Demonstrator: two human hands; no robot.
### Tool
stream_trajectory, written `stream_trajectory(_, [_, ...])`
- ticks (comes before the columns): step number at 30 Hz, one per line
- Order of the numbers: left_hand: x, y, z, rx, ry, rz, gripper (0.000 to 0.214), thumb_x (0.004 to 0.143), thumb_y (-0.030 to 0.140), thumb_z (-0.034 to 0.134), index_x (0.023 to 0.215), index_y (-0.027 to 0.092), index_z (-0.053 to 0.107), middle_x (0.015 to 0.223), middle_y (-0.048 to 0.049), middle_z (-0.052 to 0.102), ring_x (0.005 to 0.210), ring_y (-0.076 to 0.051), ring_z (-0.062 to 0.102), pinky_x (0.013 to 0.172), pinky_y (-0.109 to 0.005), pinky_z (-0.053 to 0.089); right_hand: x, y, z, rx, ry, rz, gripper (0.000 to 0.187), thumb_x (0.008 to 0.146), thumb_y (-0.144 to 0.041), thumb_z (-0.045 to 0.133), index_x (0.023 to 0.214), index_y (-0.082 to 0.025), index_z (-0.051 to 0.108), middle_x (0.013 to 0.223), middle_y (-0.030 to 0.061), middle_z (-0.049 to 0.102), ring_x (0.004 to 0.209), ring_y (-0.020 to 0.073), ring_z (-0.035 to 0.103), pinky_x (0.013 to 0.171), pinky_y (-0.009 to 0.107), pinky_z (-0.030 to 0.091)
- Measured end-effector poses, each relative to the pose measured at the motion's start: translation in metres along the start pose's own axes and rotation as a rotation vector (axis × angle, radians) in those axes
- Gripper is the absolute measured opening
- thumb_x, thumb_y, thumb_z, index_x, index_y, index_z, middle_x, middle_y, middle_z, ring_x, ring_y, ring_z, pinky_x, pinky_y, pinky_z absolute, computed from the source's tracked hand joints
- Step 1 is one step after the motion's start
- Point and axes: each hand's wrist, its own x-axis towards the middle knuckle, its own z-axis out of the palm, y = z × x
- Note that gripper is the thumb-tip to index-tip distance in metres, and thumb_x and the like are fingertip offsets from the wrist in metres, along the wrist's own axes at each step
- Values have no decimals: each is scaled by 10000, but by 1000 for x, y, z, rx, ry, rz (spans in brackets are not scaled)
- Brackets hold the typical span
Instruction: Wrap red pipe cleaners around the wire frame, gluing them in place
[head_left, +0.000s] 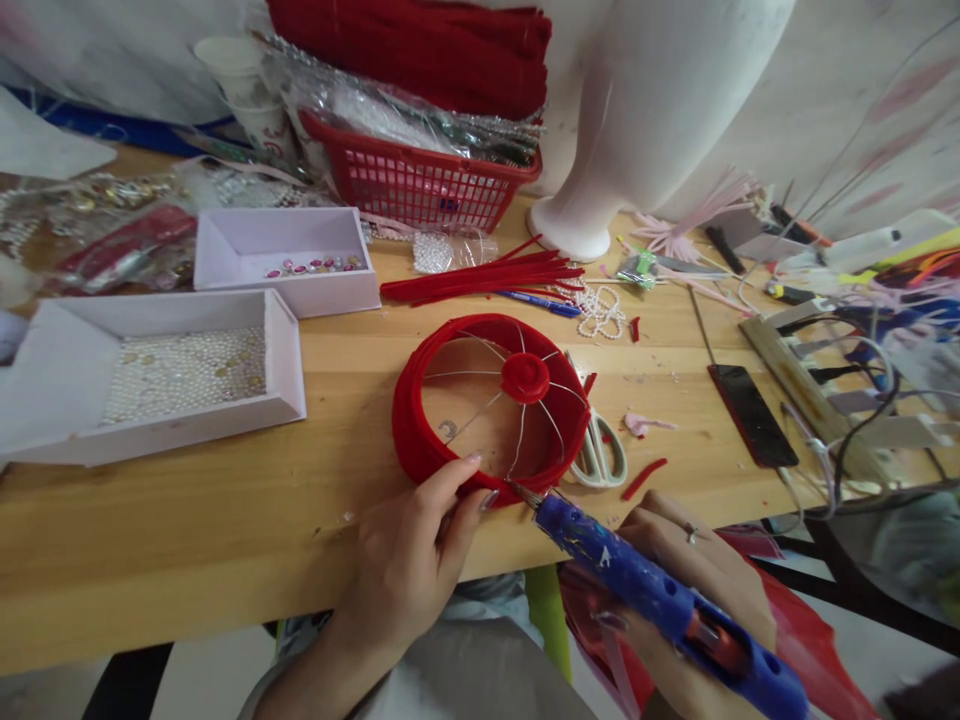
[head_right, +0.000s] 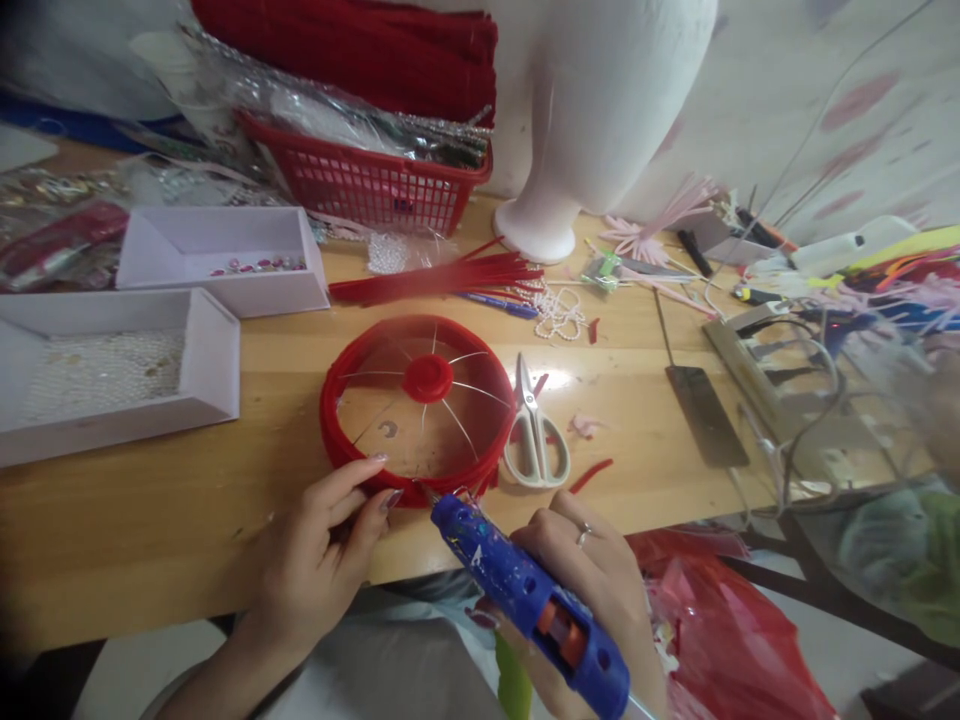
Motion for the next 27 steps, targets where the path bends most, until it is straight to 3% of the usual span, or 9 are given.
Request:
stream_trajectory(7, [0, 1, -1, -1, -3, 10, 217, 1082, 300, 495, 1241, 172, 568, 912, -47, 828, 629, -100, 769, 645, -162, 609, 2, 4, 1, -4, 38, -59, 39, 861, -244, 594, 841, -223, 569, 658, -8, 562, 597, 157, 507, 508, 300, 368])
stream_trajectory(14, [0, 0, 0, -5, 0, 12, 220, 1082, 300, 496, 1252, 179, 564, 920, -42, 826, 648, -103, 774, 659, -171, 614, 5, 1, 2, 3, 56, -41, 121, 905, -293, 601, 807, -232, 567, 633, -16, 545, 567, 151, 500, 484, 294, 363])
stream_trajectory(27, [-2, 1, 1, -28, -15, -8, 220, 1085, 308, 490, 1251, 182, 561, 911, -36, 827, 634, -96, 769, 606, -157, 593, 9, 3, 2, 15, 57, -69, 62, 807, -164, 563, 804, -225, 554, 630, -17, 547, 585, 146, 514, 486, 271, 413])
